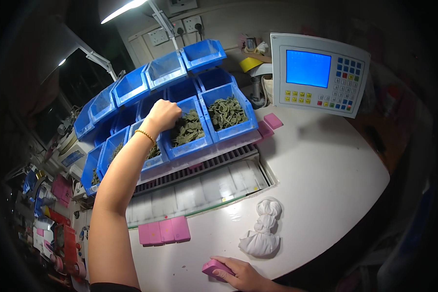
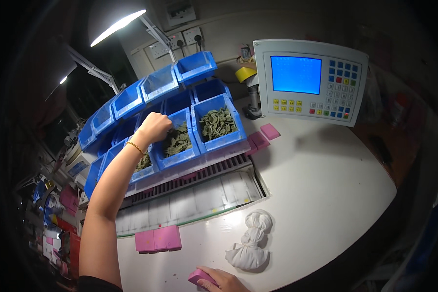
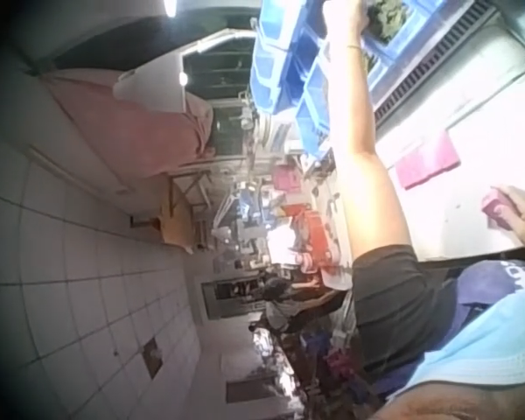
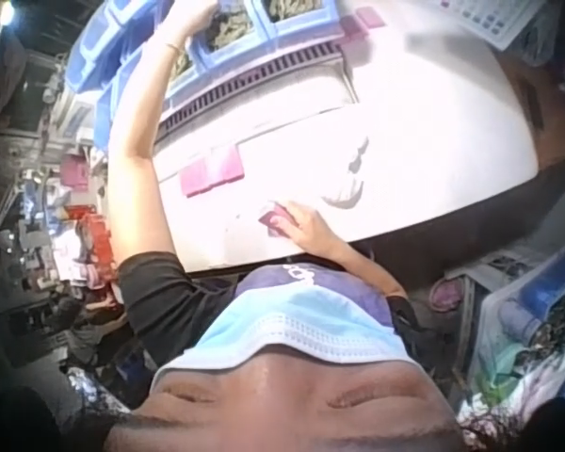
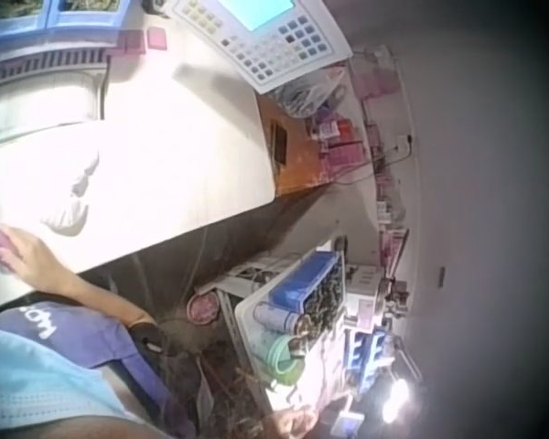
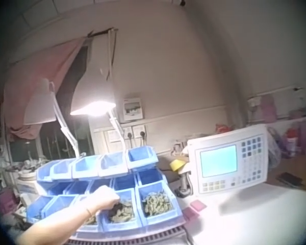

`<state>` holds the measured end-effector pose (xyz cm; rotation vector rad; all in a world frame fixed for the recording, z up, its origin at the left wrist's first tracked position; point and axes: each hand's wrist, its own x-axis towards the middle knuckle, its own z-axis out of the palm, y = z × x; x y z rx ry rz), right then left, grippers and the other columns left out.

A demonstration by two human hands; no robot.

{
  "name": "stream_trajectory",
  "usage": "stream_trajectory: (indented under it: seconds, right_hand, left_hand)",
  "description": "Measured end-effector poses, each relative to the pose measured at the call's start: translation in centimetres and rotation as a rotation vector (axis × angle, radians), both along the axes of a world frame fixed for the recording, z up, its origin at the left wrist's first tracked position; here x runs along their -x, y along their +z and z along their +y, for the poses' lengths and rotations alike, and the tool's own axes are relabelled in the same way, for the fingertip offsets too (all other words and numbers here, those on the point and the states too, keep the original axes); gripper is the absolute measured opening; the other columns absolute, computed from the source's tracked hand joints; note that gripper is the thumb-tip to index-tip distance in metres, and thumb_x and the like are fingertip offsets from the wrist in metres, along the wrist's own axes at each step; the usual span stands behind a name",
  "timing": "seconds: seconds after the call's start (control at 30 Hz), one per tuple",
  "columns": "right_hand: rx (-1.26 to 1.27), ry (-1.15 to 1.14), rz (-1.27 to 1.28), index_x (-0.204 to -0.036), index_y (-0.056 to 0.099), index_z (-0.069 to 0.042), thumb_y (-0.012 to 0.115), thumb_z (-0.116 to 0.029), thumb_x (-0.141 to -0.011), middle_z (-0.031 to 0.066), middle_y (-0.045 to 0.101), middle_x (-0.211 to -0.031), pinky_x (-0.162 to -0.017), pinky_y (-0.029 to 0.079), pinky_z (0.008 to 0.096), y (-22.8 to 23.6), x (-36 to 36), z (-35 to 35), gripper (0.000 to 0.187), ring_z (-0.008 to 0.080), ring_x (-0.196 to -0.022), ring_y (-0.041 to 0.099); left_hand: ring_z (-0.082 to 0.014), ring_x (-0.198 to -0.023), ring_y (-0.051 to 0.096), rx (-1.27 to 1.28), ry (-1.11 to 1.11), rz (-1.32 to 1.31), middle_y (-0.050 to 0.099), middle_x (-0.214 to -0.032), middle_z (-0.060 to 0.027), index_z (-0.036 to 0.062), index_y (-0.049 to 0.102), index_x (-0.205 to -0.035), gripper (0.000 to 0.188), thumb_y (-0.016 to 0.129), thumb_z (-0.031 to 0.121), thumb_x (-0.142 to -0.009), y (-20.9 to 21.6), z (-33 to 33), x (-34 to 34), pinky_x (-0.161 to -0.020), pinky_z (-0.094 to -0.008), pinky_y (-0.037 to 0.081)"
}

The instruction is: Assembling small components into pink containers containing dried botanical materials at a production station.

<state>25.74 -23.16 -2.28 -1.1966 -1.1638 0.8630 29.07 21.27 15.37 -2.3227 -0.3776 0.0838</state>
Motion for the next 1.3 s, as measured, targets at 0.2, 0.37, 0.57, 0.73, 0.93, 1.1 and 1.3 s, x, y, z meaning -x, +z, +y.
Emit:
stream_trajectory:
  seconds: [0.2, 0.37, 0.57, 0.73, 0.93, 1.1, 1.3]
  right_hand:
    - [0.009, 0.013, 0.007, -0.127, 0.056, 0.002, 0.063, -0.023, -0.095, 0.0246, 0.066, -0.110, -0.086, 0.051, 0.0388, 0.0, -0.1, 0.0, 0.041, 0.0364, -0.102, 0.066]
    - [0.033, 0.027, 0.002, -0.126, 0.057, 0.002, 0.063, -0.023, -0.094, 0.0248, 0.066, -0.110, -0.086, 0.051, 0.0388, 0.3, -0.2, 0.4, 0.041, 0.0363, -0.101, 0.066]
    - [0.046, 0.001, -0.040, -0.124, 0.058, 0.002, 0.064, -0.022, -0.094, 0.0240, 0.066, -0.109, -0.084, 0.051, 0.0372, 0.0, 0.0, 0.5, 0.040, 0.0351, -0.099, 0.066]
    - [0.089, 0.007, -0.046, -0.124, 0.058, 0.002, 0.065, -0.023, -0.094, 0.0227, 0.067, -0.109, -0.084, 0.051, 0.0355, -0.1, 0.0, 0.4, 0.041, 0.0337, -0.099, 0.066]
    - [0.252, 0.110, 0.057, -0.131, 0.056, -0.001, 0.065, -0.022, -0.096, 0.0150, 0.068, -0.113, -0.088, 0.051, 0.0296, -0.7, 0.1, 0.0, 0.042, 0.0176, -0.100, 0.065]
    - [0.277, 0.096, 0.214, -0.133, 0.054, -0.002, 0.062, -0.020, -0.098, 0.0073, 0.065, -0.111, -0.084, 0.050, 0.0261, -1.8, 0.4, -0.3, 0.040, 0.0110, -0.097, 0.062]
    - [0.239, -0.020, 0.682, -0.129, 0.053, -0.002, 0.044, -0.031, -0.106, 0.0051, 0.061, -0.102, -0.078, 0.049, 0.0261, -3.1, -0.7, 1.3, 0.038, 0.0093, -0.087, 0.058]
  left_hand:
    - [-0.0273, -0.073, 0.071, -0.019, -0.009, 0.037, 0.070, -0.073, -0.0098, 0.0118, 0.071, -0.069, 0.006, 0.066, 0.009, -0.071, 0.3, 0.0, -0.7, -0.062, -0.0369, 0.055]
    - [-0.0330, -0.074, 0.069, 0.114, -0.018, -0.339, 0.068, -0.074, -0.0139, 0.0094, 0.068, -0.081, 0.009, 0.064, 0.013, -0.073, 2.5, -0.6, 1.3, -0.063, -0.0413, 0.054]
    - [-0.0316, -0.077, 0.068, 0.399, 0.235, -0.933, 0.070, -0.081, -0.0116, 0.0131, 0.070, -0.082, 0.012, 0.067, 0.021, -0.073, 2.6, -0.7, 7.9, -0.067, -0.0403, 0.053]
    - [-0.0313, -0.078, 0.067, 0.211, 0.152, -0.866, 0.067, -0.080, -0.0093, 0.0137, 0.070, -0.079, 0.007, 0.068, 0.020, -0.075, -1.2, 1.1, 10.1, -0.065, -0.0420, 0.052]
    - [-0.0334, -0.072, 0.067, 0.180, 0.143, -0.741, 0.068, -0.079, -0.0117, 0.0139, 0.075, -0.078, 0.010, 0.066, 0.014, -0.072, -2.2, 1.1, 11.3, -0.064, -0.0422, 0.054]
    - [-0.0316, -0.078, 0.068, 0.204, 0.141, -0.885, 0.070, -0.082, -0.0112, 0.0135, 0.077, -0.080, 0.014, 0.063, 0.013, -0.076, -1.0, -4.2, 14.5, -0.070, -0.0421, 0.055]
    - [-0.0120, -0.075, 0.064, 1.420, 0.156, -0.926, 0.073, -0.088, -0.0094, 0.0012, 0.075, -0.098, 0.020, 0.072, 0.018, -0.088, -5.8, -20.6, 20.5, -0.070, -0.0263, 0.050]
